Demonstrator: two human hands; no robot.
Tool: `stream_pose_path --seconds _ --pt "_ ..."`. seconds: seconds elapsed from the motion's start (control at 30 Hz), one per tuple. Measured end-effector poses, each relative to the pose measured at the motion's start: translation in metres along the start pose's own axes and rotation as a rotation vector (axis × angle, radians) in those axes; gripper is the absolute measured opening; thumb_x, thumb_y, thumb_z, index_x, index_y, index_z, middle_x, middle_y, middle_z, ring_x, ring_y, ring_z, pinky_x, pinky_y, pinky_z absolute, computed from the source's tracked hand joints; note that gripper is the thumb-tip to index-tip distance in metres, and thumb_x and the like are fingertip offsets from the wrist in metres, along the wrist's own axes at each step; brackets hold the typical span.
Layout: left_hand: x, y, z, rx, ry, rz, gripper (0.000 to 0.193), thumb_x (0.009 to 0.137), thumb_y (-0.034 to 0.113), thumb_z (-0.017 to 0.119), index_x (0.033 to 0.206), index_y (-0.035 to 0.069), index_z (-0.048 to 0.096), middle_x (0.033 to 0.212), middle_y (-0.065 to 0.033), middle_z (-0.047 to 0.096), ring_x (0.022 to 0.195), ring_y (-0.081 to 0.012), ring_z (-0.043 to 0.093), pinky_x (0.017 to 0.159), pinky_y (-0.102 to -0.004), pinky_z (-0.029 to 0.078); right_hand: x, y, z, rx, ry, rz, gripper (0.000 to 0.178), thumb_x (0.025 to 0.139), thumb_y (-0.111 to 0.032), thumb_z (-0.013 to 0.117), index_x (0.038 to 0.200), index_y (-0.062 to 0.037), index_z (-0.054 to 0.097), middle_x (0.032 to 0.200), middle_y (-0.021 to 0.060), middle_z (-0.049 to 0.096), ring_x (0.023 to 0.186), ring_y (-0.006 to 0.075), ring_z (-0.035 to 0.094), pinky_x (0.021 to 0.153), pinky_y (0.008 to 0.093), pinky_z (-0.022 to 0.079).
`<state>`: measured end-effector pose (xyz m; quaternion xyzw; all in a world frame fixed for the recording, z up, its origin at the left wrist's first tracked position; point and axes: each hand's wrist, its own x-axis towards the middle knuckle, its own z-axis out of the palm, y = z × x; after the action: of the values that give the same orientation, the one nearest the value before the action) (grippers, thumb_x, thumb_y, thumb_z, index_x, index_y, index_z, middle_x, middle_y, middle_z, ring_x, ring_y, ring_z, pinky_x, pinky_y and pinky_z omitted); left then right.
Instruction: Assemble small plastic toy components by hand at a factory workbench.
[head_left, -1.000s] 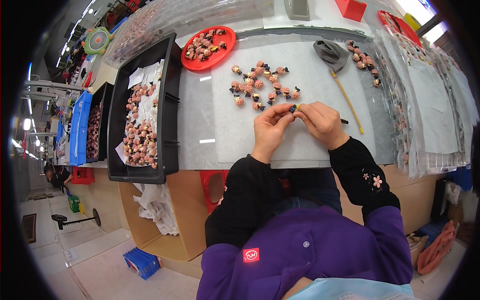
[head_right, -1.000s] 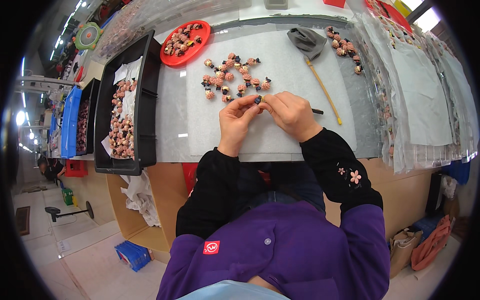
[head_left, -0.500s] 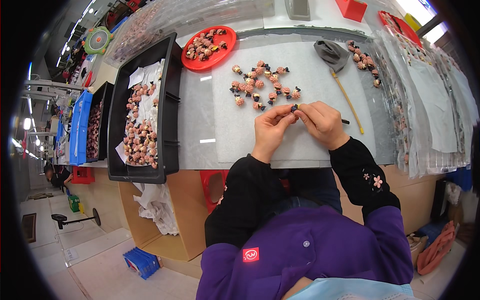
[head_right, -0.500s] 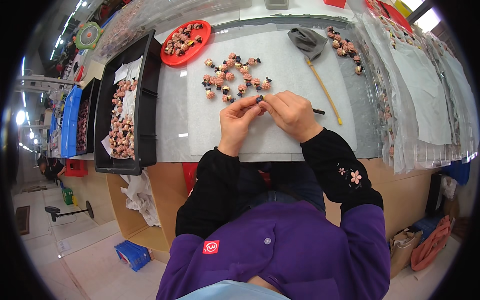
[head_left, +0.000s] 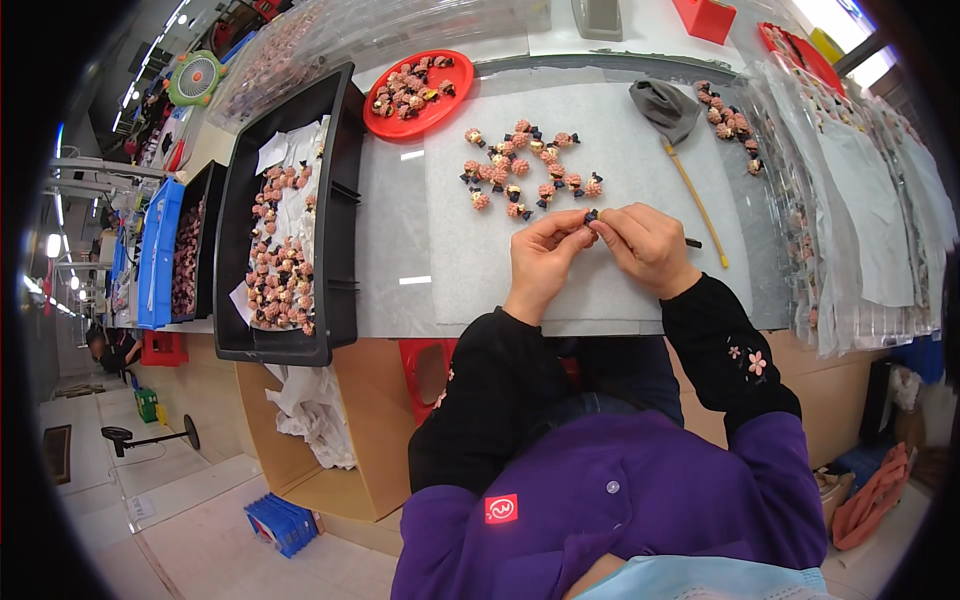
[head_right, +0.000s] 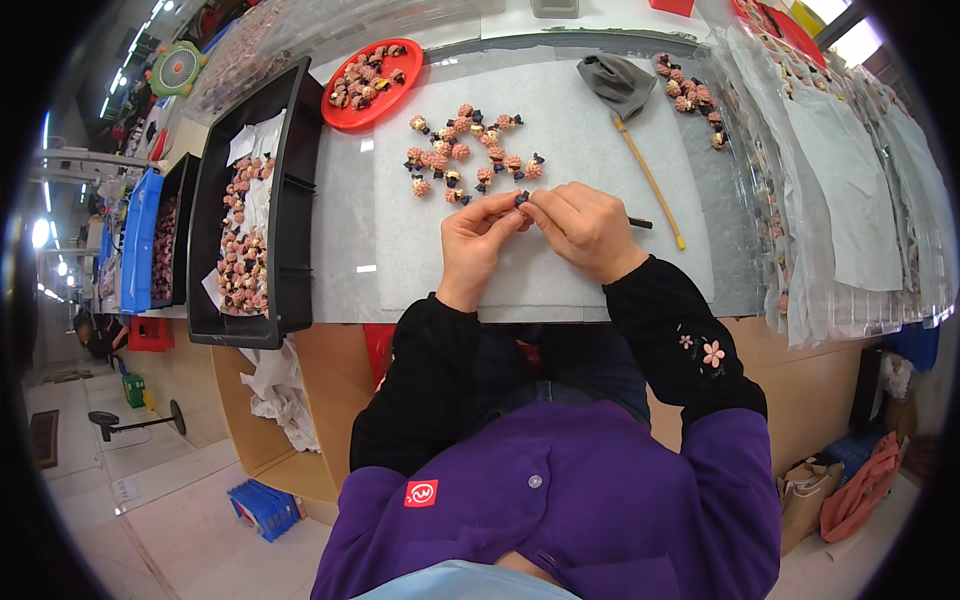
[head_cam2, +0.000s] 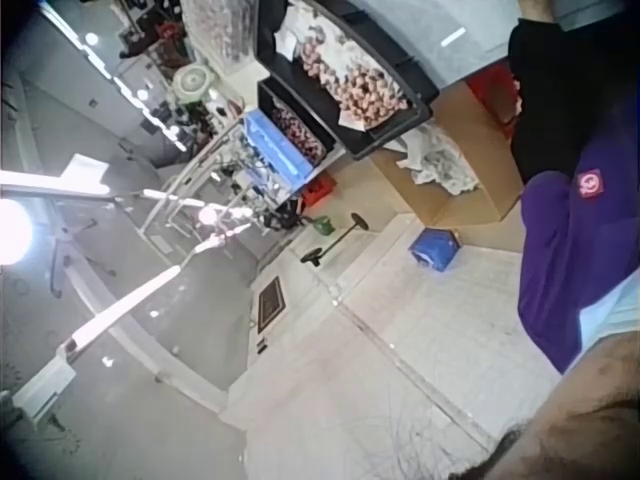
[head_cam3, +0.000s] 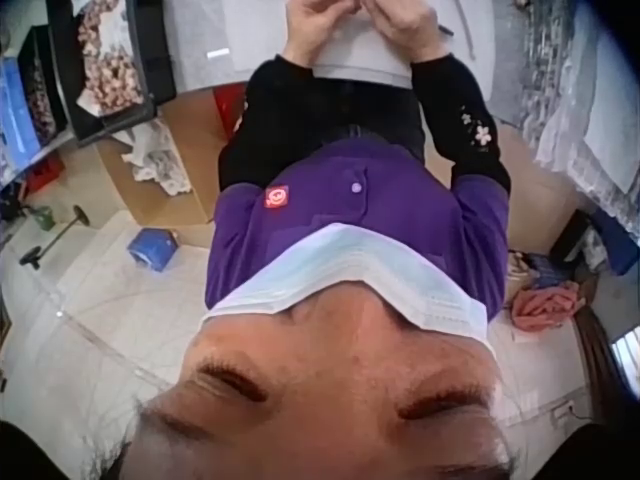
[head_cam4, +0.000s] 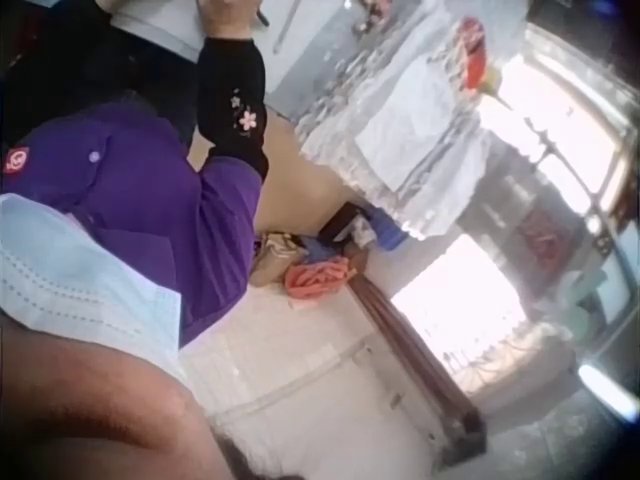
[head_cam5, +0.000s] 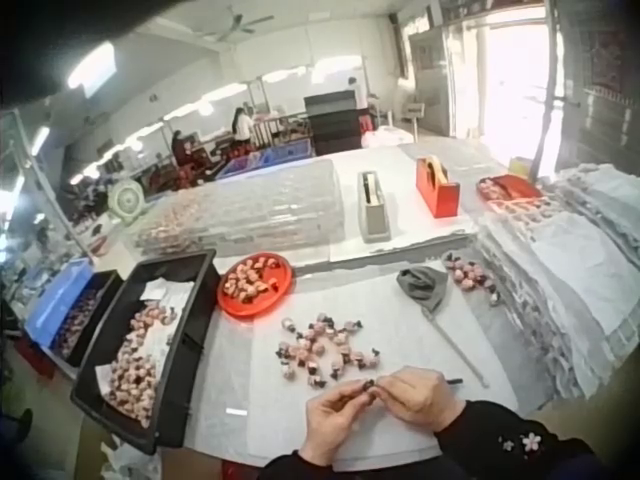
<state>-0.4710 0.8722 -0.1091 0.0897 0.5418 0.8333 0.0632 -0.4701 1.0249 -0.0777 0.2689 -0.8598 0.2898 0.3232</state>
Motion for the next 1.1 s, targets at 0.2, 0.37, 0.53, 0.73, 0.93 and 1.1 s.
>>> stream_pose_path --seconds 0.2,0.37,0.53,0.73,0.93,1.1 --pt "0.0 0.0 0.0 0.0 -0.002 -0.003 0.021 0.077 -0.008 0.055 0.098 -0.005 0.058 0.091 -0.0107 0.061 0.079 -0.0135 0.059 0.072 -0.024 0.049 -0.002 0.0 0.001 -0.011 0.015 0.001 0.012 0.072 -0.012 0.065 0.078 -0.0057 0.057 0.06 0.0034 0.053 0.054 0.018 0.054 0.044 0.0289 0.042" --pt "-0.001 0.0 0.001 -0.008 -0.005 0.001 0.021 0.077 -0.008 0.055 0.098 -0.005 0.058 0.091 -0.0107 0.061 0.079 -0.0135 0.059 0.072 -0.0237 0.049 -0.003 0.0 0.0 -0.026 0.013 0.003 0.013 0.071 -0.012 0.065 0.079 -0.0058 0.057 0.06 0.0031 0.053 0.054 0.0178 0.054 0.044 0.029 0.042" --pt "-0.001 -0.001 -0.001 0.004 0.014 -0.007 0.021 0.077 -0.008 0.056 0.098 -0.005 0.058 0.09 -0.01 0.061 0.078 -0.0132 0.059 0.071 -0.0233 0.049 -0.001 -0.001 0.0 -0.038 -0.013 -0.035 0.01 0.072 -0.011 0.065 0.075 -0.006 0.057 0.06 0.003 0.053 0.052 0.0175 0.053 0.044 0.0289 0.042" --pt "0.002 0.001 0.001 -0.001 0.035 -0.005 0.021 0.077 -0.006 0.056 0.098 -0.006 0.058 0.088 -0.0113 0.062 0.077 -0.0148 0.06 0.071 -0.0253 0.049 0.003 0.001 0.004 0.011 0.178 -0.077 0.012 0.071 -0.011 0.066 0.075 -0.0052 0.057 0.06 0.0028 0.054 0.051 0.0177 0.053 0.043 0.029 0.041" --pt "0.003 0.004 -0.007 -0.051 0.105 -0.011 0.021 0.079 -0.003 0.055 0.1 -0.005 0.058 0.089 -0.011 0.062 0.078 -0.015 0.06 0.072 -0.0266 0.049 -0.001 -0.005 -0.006 0.134 -0.082 -0.24 0.014 0.07 -0.007 0.067 0.078 -0.001 0.057 0.065 0.0083 0.057 0.051 0.0209 0.054 0.045 0.0302 0.043" --pt "0.001 0.004 -0.001 -0.051 0.082 0.008 0.02 0.079 -0.003 0.055 0.099 -0.004 0.058 0.091 -0.0108 0.062 0.08 -0.0175 0.061 0.074 -0.028 0.049 0.002 0.0 -0.016 0.065 0.063 -0.023 0.015 0.073 -0.007 0.064 0.085 -0.0007 0.058 0.064 0.0095 0.055 0.054 0.0241 0.054 0.048 0.0321 0.043"
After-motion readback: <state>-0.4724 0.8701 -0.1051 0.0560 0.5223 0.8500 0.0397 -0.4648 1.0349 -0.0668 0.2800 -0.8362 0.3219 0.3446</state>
